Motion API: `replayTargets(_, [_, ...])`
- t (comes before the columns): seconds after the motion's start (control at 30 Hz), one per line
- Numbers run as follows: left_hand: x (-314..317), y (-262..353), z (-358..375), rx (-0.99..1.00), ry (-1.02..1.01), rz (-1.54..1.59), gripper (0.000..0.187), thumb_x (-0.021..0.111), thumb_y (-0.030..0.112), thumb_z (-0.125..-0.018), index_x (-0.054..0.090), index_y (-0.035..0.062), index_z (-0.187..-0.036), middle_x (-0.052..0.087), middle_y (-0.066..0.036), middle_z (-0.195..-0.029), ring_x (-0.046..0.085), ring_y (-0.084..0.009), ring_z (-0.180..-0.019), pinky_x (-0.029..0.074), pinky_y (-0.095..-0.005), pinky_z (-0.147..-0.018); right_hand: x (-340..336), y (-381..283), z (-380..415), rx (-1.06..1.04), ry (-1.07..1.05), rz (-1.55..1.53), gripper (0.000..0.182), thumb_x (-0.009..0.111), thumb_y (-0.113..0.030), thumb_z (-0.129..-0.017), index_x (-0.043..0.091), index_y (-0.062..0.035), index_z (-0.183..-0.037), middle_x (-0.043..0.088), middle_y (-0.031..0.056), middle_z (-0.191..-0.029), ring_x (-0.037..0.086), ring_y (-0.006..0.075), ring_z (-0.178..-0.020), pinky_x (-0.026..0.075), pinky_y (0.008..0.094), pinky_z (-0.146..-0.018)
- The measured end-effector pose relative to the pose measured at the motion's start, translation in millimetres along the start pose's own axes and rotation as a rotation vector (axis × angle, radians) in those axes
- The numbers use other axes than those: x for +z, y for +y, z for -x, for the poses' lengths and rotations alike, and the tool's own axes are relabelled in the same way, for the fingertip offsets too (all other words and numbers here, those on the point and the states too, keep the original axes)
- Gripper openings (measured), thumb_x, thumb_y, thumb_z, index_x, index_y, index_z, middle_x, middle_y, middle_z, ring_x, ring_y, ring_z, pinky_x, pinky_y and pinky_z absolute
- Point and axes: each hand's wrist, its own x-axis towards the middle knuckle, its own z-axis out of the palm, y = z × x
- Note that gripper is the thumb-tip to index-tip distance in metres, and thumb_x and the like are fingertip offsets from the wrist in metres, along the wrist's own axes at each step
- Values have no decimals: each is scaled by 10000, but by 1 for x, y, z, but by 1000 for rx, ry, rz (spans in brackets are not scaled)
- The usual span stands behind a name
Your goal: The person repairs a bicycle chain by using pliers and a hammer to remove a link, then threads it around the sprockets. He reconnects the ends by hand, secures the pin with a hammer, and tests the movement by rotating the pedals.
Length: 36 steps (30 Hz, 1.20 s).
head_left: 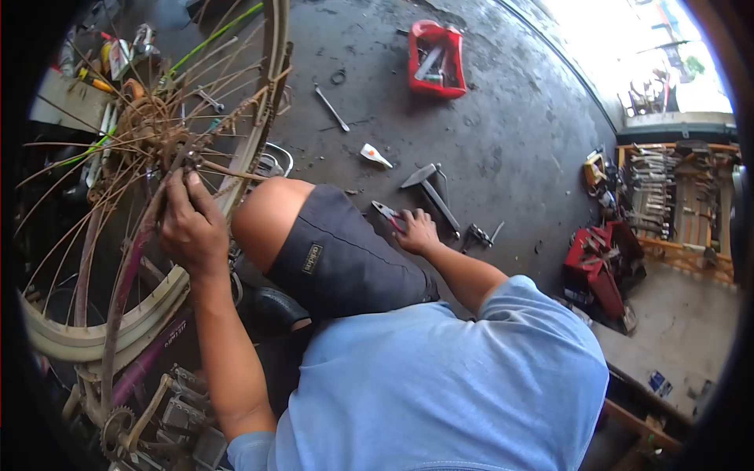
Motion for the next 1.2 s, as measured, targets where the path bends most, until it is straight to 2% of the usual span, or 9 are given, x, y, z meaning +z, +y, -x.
replayTargets(0.13, [-3, -3, -2, -19, 6, 52, 231, 606, 268, -1020, 693, 64, -1085, 737, -179, -890, 721, -386, -779, 566, -473, -702, 26, 34, -44, 175, 382, 59, 684, 699, -376, -863, 510, -56, -1437, 527, 210, -1453, 441, 417, -1403, 348, 532, -1164])
replayTargets(0.23, [-8, -2, -6, -26, 26, 84, 204, 619, 266, -1012, 684, 73, -1030, 731, -174, -852, 716, -390, -768, 561, -476, -685, -6, 29, -62, 525, 173, 54, 745, 694, -338, -889, 378, -106, -1522, 483, 195, -1463, 469, 376, -1376, 396, 567, -1110])
replayTargets(0.43, [-10, 4, -8, -124, 40, 214, 167, 670, 218, -979, 691, 57, -1022, 735, -177, -867, 716, -389, -793, 569, -461, -685, -14, 53, -86, 472, 0, 14, 543, 667, -342, -950, 454, -92, -1383, 514, 229, -1398, 536, 425, -1314, 440, 548, -1076])
replayTargets(0.6, [-3, -5, -1, -34, 127, 118, 207, 693, 212, -965, 710, 52, -1094, 751, -156, -888, 730, -358, -783, 588, -433, -699, -60, 24, -86, 333, -45, -346, 446, 649, -344, -978, 514, -12, -1244, 687, 271, -1011, 719, 436, -940, 569, 516, -793])
replayTargets(0.67, [-7, -2, -3, -35, 91, 82, 198, 717, 182, -941, 737, 33, -1071, 760, -172, -915, 743, -353, -817, 594, -424, -723, -73, 13, -82, 232, 49, -394, 387, 632, -317, -993, 522, 7, -1174, 694, 242, -835, 724, 396, -737, 556, 488, -638])
replayTargets(0.73, [-7, -3, -1, -31, 92, 69, 202, 723, 183, -937, 739, 39, -1078, 761, -163, -906, 741, -344, -798, 593, -421, -714, -144, -49, -54, -46, 11, -486, 381, 647, -306, -1006, 509, -13, -1206, 633, 132, -735, 637, 210, -562, 494, 389, -469])
replayTargets(0.93, [-3, -4, 2, 7, 132, 44, 210, 710, 188, -944, 703, 65, -1114, 731, -102, -840, 712, -318, -721, 584, -406, -657, -306, -202, 13, -826, 76, -472, 545, 596, -97, -1006, 336, -63, -1484, 693, 256, -930, 701, 409, -776, 535, 447, -691])
replayTargets(1.0, [-2, -5, 3, 15, 139, 38, 210, 709, 186, -944, 702, 63, -1114, 737, -101, -853, 717, -313, -732, 588, -400, -658, -343, -243, 35, -904, 79, -285, 561, 619, -60, -986, 365, -43, -1486, 700, 289, -1077, 699, 467, -965, 544, 476, -785])
replayTargets(1.2, [1, -10, 4, 65, 162, 45, 202, 697, 178, -952, 699, 45, -1104, 758, -100, -894, 735, -283, -754, 600, -384, -674, -370, -310, 44, -1209, 110, -265, 525, 608, -9, -962, 447, -53, -1460, 692, 280, -1139, 685, 475, -996, 537, 530, -776])
